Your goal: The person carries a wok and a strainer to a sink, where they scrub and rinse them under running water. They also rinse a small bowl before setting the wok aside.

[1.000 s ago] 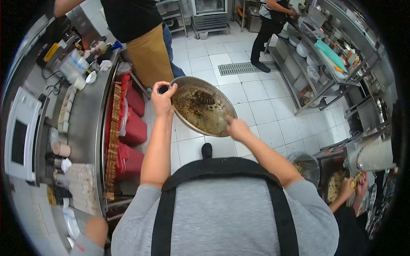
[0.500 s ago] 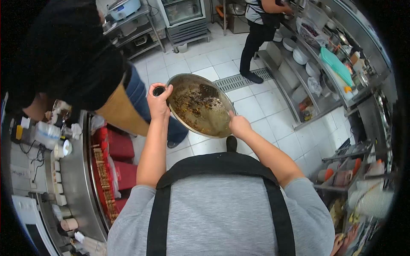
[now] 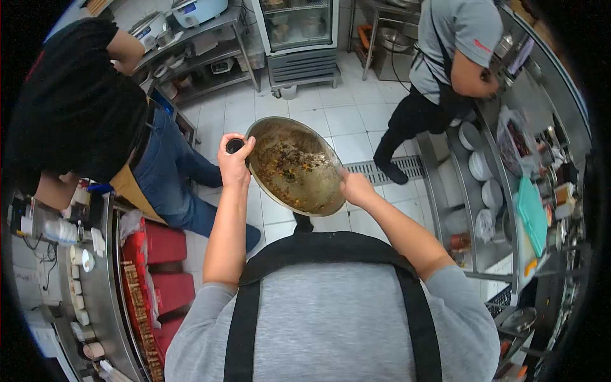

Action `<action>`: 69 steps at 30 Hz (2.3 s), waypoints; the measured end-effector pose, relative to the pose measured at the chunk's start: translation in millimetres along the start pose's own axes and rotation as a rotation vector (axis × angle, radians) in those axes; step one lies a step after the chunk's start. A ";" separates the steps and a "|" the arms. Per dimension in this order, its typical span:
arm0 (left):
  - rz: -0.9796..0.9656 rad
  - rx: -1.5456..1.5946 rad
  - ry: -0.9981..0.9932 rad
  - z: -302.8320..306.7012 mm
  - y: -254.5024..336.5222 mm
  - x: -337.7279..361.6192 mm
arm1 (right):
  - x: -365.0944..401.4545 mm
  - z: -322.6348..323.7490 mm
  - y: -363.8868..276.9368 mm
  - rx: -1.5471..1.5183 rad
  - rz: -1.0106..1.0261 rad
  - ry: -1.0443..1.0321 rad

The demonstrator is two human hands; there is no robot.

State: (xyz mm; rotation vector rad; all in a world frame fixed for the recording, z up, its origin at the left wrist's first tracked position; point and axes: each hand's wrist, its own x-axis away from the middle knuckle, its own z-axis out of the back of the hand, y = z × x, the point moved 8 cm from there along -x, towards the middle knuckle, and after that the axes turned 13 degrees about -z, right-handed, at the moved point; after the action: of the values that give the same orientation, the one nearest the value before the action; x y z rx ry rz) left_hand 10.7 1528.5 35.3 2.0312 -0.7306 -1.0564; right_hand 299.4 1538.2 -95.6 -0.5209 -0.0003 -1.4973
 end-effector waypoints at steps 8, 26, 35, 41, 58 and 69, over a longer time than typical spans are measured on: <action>0.060 -0.030 0.015 -50.5 -141.7 -197.4 | -180.5 85.2 -43.4 -0.171 0.128 0.004; 0.157 0.107 -0.317 -419.8 -390.8 -547.2 | -553.9 303.6 25.7 -1.436 -0.242 0.042; 0.268 0.291 -0.568 -657.8 -554.1 -624.1 | -689.5 418.7 134.6 -1.694 -0.353 0.443; 0.298 0.315 -0.782 -847.0 -620.6 -663.7 | -757.2 560.6 195.6 -1.831 -0.194 0.753; 0.167 0.669 -0.760 -1319.5 -751.1 -781.1 | -929.4 891.2 432.1 -1.665 0.088 1.039; 0.049 0.350 -0.603 -1464.1 -905.8 -837.7 | -1073.0 933.3 626.4 -1.661 -0.062 0.736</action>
State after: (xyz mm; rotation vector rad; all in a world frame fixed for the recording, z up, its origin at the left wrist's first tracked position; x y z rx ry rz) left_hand 972.0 3167.5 270.1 1.9600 -1.3435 -1.6288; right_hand 1082.7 2849.2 191.6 -1.1870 1.9186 -1.3843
